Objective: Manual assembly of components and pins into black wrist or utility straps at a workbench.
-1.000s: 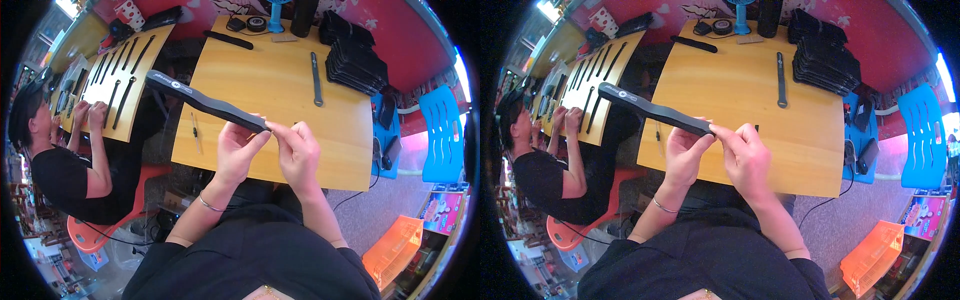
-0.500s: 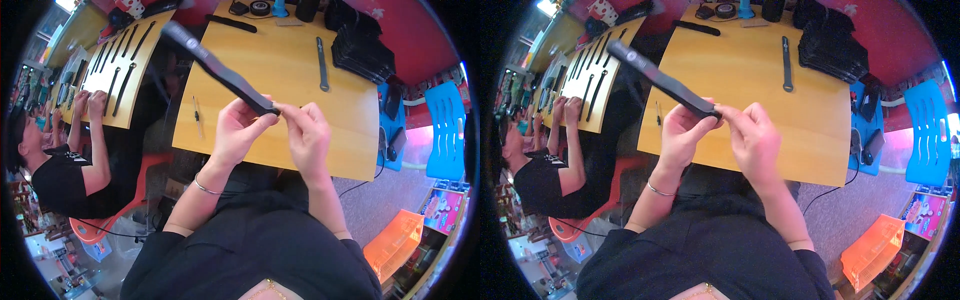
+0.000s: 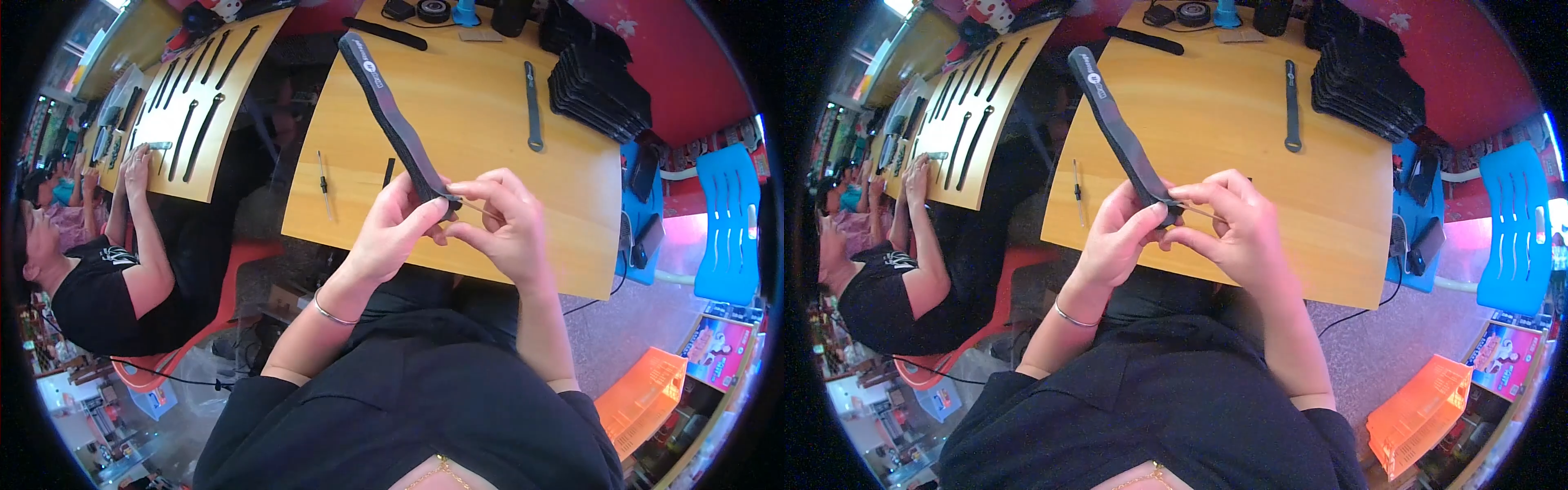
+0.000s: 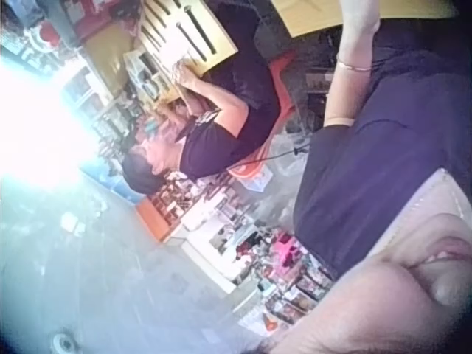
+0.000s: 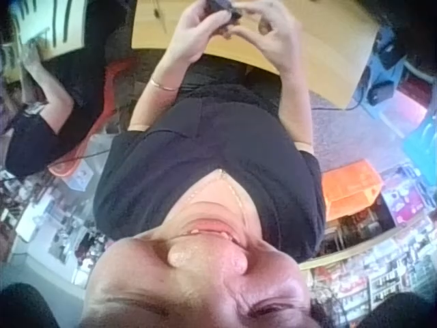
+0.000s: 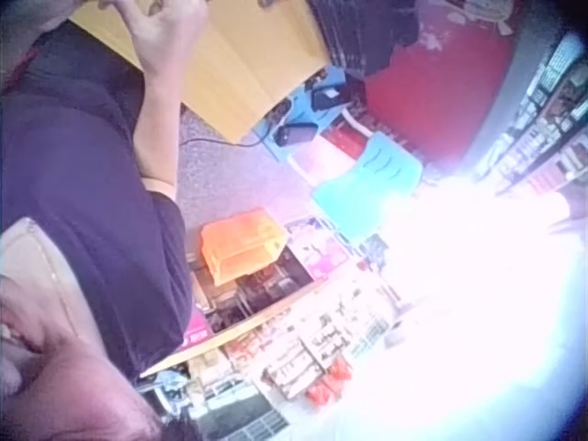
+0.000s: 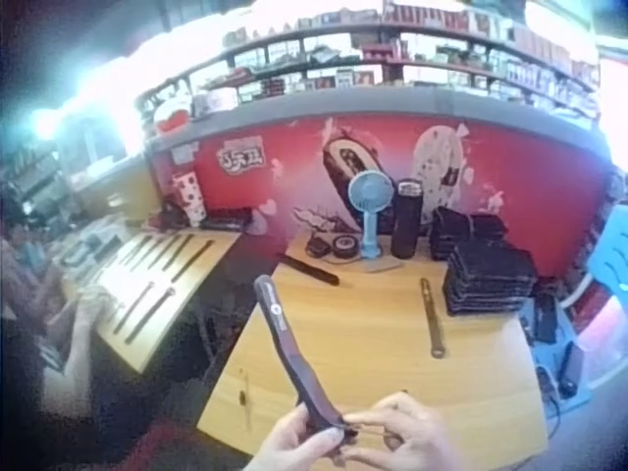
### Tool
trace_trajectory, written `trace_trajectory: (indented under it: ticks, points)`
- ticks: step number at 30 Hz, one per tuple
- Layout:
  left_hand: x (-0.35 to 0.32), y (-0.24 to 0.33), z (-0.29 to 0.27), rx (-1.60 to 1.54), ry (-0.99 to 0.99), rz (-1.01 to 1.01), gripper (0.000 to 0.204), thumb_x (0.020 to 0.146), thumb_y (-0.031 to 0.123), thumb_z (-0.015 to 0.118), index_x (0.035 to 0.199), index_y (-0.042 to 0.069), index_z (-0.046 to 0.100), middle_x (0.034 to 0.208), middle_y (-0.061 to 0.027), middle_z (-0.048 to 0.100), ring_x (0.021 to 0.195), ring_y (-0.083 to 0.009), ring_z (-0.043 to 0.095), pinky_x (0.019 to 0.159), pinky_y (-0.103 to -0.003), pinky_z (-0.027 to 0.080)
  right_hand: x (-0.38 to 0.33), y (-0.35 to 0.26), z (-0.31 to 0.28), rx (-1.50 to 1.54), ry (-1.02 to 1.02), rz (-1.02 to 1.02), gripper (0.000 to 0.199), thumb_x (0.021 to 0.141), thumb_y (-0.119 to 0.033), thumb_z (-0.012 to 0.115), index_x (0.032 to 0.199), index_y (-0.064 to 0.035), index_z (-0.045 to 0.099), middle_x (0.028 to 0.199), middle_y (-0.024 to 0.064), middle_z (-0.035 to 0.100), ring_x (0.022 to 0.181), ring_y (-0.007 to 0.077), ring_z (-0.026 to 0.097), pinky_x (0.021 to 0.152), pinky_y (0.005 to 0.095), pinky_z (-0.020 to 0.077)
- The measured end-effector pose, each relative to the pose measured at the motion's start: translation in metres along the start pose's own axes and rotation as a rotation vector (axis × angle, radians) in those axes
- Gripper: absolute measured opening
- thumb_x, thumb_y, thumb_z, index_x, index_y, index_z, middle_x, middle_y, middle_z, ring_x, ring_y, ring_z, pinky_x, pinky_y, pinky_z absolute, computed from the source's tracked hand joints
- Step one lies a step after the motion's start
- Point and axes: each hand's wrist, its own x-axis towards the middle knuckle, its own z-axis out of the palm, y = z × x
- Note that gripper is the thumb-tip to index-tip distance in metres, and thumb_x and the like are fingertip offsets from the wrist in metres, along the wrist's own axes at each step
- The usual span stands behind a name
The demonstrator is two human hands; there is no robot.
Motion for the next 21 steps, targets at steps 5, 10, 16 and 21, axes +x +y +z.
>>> trace_trajectory:
  ticks: [5,10,16,21]
  points:
    - [0.006,-0.008,-0.009,0.189,0.119,0.149,0.02,0.094,0.007,0.046,0.113,0.002,0.042,0.094,-0.0062,0.06,0.074,-0.0067,0.053,0.057,-0.02,0.044,-0.014,0.003,0.006,-0.368,0.167,-0.094,0.039,0.067,-0.016,0.08,0.103,-0.0099,0.068,0.081,0.0014,0.055,0.058,0.0093,0.045,0.049,0.0234,0.0363]
    - [0.003,-0.009,0.004,0.171,0.027,0.146,0.019,0.095,0.009,0.046,0.113,0.002,0.045,0.096,-0.0034,0.06,0.074,-0.0044,0.05,0.059,-0.018,0.041,-0.006,-0.002,0.012,0.107,0.152,-0.051,0.033,0.071,-0.005,0.076,0.104,-0.0077,0.068,0.092,0.0041,0.055,0.067,0.01,0.056,0.051,0.0228,0.0398]
    - [-0.004,0.004,0.009,0.311,-0.069,0.062,0.023,0.097,0.01,0.04,0.117,0.001,0.045,0.093,-0.0026,0.055,0.079,-0.0071,0.052,0.066,-0.02,0.043,-0.002,0.015,0.023,0.553,0.122,0.031,0.02,0.078,0.003,0.069,0.098,-0.0016,0.069,0.098,0.0055,0.055,0.076,0.0127,0.06,0.056,0.0198,0.0445]
    - [-0.009,0.013,0.008,0.468,-0.193,0.038,0.022,0.095,0.01,0.041,0.114,-0.001,0.043,0.079,-0.0056,0.054,0.073,-0.0138,0.052,0.065,-0.029,0.044,0.001,0.013,0.007,0.639,0.066,0.115,0.006,0.084,0.001,0.063,0.089,0.002,0.066,0.091,0.005,0.059,0.077,0.0107,0.059,0.065,0.0217,0.0466]
